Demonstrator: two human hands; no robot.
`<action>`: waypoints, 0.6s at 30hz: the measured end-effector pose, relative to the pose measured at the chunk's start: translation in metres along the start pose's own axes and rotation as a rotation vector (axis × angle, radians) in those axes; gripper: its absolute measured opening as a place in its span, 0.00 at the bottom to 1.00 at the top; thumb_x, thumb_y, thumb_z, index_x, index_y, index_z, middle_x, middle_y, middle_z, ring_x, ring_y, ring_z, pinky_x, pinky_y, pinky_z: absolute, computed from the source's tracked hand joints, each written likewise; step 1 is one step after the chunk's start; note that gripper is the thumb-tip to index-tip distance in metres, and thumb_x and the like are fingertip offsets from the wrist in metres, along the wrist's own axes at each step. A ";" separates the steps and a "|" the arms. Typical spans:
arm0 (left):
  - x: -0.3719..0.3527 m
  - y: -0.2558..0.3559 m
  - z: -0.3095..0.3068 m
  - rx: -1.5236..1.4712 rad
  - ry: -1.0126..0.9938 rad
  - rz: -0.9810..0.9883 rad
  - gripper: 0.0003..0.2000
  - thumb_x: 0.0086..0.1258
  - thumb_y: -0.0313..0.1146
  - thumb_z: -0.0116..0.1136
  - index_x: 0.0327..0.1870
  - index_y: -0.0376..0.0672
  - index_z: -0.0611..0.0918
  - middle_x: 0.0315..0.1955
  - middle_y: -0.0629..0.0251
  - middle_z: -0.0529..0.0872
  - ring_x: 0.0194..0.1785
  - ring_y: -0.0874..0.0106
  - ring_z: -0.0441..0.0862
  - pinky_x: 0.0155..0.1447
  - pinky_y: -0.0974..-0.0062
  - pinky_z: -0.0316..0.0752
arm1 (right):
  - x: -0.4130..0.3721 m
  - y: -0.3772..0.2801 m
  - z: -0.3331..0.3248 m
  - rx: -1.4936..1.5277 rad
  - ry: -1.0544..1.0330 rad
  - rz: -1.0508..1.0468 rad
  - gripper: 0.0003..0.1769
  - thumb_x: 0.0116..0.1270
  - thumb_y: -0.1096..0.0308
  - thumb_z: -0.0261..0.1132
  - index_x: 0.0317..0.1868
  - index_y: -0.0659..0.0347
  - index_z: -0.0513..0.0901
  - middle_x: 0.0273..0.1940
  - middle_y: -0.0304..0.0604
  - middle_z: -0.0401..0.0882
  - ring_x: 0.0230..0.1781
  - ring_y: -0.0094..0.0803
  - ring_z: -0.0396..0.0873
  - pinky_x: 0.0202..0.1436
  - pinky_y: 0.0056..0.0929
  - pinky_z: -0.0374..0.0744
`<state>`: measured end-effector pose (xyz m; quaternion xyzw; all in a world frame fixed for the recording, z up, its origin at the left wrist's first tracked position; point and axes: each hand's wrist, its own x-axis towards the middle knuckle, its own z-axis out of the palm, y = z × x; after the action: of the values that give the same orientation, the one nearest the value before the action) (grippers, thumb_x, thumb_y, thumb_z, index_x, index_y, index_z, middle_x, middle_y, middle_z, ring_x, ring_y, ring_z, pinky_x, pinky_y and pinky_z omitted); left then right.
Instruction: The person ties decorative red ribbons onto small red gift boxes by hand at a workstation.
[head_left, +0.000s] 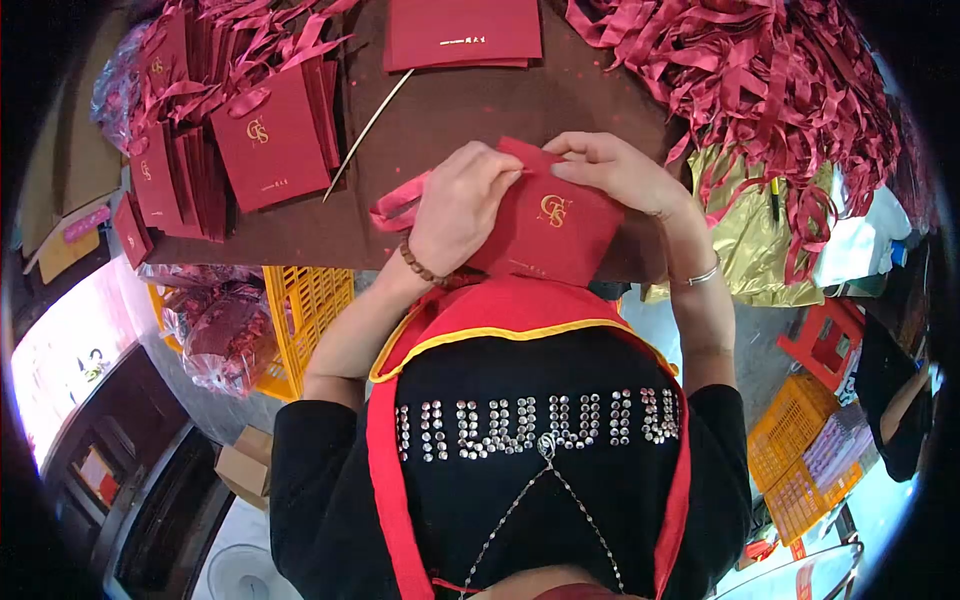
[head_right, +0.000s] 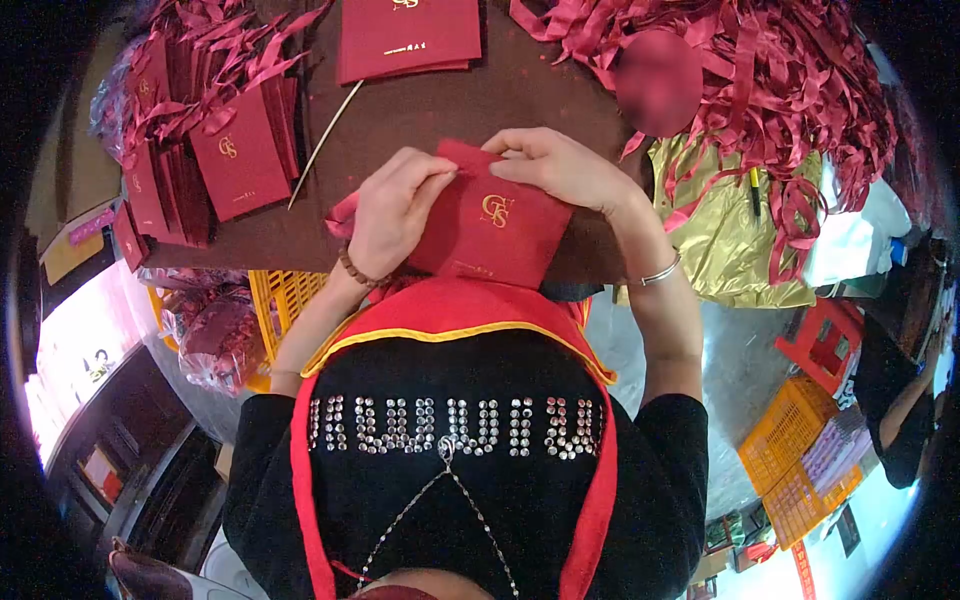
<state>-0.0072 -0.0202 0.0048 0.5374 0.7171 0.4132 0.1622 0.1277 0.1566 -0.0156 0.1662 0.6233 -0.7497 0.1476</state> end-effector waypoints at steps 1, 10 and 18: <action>0.003 0.000 0.004 -0.021 0.011 0.019 0.03 0.61 0.25 0.59 0.33 0.36 0.79 0.27 0.56 0.78 0.32 0.57 0.78 0.36 0.65 0.73 | 0.000 0.000 0.000 -0.002 0.001 -0.002 0.13 0.69 0.70 0.56 0.52 0.65 0.74 0.41 0.34 0.80 0.41 0.15 0.75 0.46 0.16 0.73; 0.006 -0.003 0.010 0.054 -0.003 0.018 0.03 0.62 0.25 0.57 0.31 0.37 0.77 0.26 0.55 0.77 0.32 0.56 0.77 0.36 0.63 0.73 | -0.004 0.001 0.002 0.087 -0.009 0.000 0.14 0.69 0.72 0.56 0.54 0.65 0.72 0.43 0.36 0.80 0.43 0.15 0.75 0.47 0.16 0.73; 0.008 0.002 0.011 0.151 -0.024 0.068 0.04 0.62 0.26 0.57 0.29 0.36 0.76 0.25 0.55 0.77 0.32 0.56 0.77 0.36 0.61 0.73 | -0.007 -0.001 0.004 0.085 -0.002 -0.042 0.20 0.69 0.74 0.55 0.60 0.67 0.69 0.49 0.39 0.79 0.47 0.18 0.75 0.52 0.18 0.74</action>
<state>-0.0014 -0.0086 0.0011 0.5772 0.7254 0.3568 0.1157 0.1338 0.1526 -0.0110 0.1586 0.5941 -0.7786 0.1252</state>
